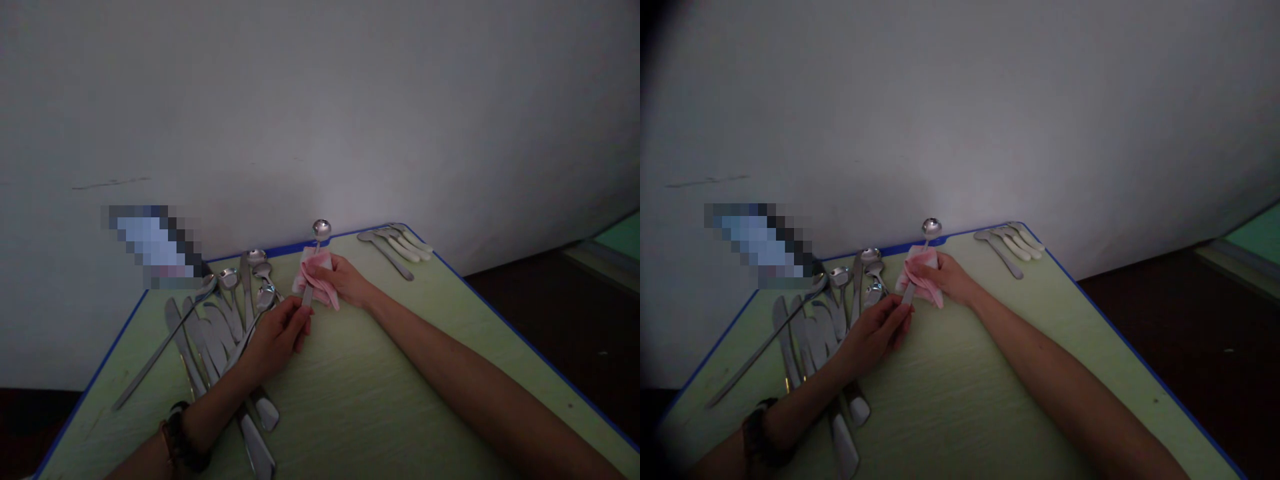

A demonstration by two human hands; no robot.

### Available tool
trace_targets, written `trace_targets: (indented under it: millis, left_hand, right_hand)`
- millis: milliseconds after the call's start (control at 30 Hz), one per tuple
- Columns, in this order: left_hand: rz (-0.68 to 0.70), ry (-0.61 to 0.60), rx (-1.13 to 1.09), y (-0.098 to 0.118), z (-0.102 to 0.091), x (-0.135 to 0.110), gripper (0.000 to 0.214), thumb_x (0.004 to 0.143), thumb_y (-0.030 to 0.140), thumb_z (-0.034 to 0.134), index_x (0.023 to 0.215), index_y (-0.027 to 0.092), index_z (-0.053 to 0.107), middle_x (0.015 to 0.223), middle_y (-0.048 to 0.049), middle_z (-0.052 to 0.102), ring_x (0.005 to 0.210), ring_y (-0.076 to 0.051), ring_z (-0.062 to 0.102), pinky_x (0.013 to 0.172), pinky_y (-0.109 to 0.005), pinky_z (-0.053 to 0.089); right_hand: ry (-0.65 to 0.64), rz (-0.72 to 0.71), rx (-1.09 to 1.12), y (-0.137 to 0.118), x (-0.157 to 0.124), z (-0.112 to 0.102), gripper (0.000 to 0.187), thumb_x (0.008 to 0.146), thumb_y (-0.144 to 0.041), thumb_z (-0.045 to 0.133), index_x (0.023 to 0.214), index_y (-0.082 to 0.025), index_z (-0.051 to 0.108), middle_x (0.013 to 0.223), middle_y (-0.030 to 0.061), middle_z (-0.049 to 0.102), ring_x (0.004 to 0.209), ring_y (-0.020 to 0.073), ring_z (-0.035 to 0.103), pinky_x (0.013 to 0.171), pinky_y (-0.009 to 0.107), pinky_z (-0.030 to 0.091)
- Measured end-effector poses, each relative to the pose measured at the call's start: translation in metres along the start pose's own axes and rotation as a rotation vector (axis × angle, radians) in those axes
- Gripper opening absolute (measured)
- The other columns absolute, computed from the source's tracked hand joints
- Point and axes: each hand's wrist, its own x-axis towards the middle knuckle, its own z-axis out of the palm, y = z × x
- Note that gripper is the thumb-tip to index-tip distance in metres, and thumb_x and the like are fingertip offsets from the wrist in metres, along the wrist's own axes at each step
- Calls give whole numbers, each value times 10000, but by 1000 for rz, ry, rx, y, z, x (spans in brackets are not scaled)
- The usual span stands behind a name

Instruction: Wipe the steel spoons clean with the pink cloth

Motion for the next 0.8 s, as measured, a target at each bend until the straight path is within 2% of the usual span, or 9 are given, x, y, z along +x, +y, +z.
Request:
trace_targets:
  millis: [67,233,400,800]
  left_hand:
    - [0,0,6,1,0,0,329,901,459,404,730,188,473,494,78,435,395,-70,368,395,-180,290]
    - [-3,-5,-8,-1,0,0,335,902,470,401,742,186,482,486,78,431,394,-73,369,399,-182,294]
    - [-7,0,-7,-3,0,1,340,903,479,406,743,188,476,510,76,441,402,-68,372,402,-177,294]
    - [-5,20,27,-1,0,0,349,902,472,397,714,188,469,537,70,440,419,-67,390,399,-173,302]
  right_hand:
    - [-60,25,-43,2,2,-3,267,631,-314,768,771,-134,630,711,17,675,632,123,610,582,217,472]
    - [-67,23,-127,5,3,-8,305,593,-282,784,806,-139,618,734,11,676,651,124,613,607,223,468]
    - [-115,14,-173,0,0,-5,291,612,-300,766,797,-141,607,717,-5,653,645,110,589,623,221,456]
    - [-102,32,-335,-6,-2,-1,354,601,-337,771,824,-149,569,750,-15,613,643,100,544,652,237,444]
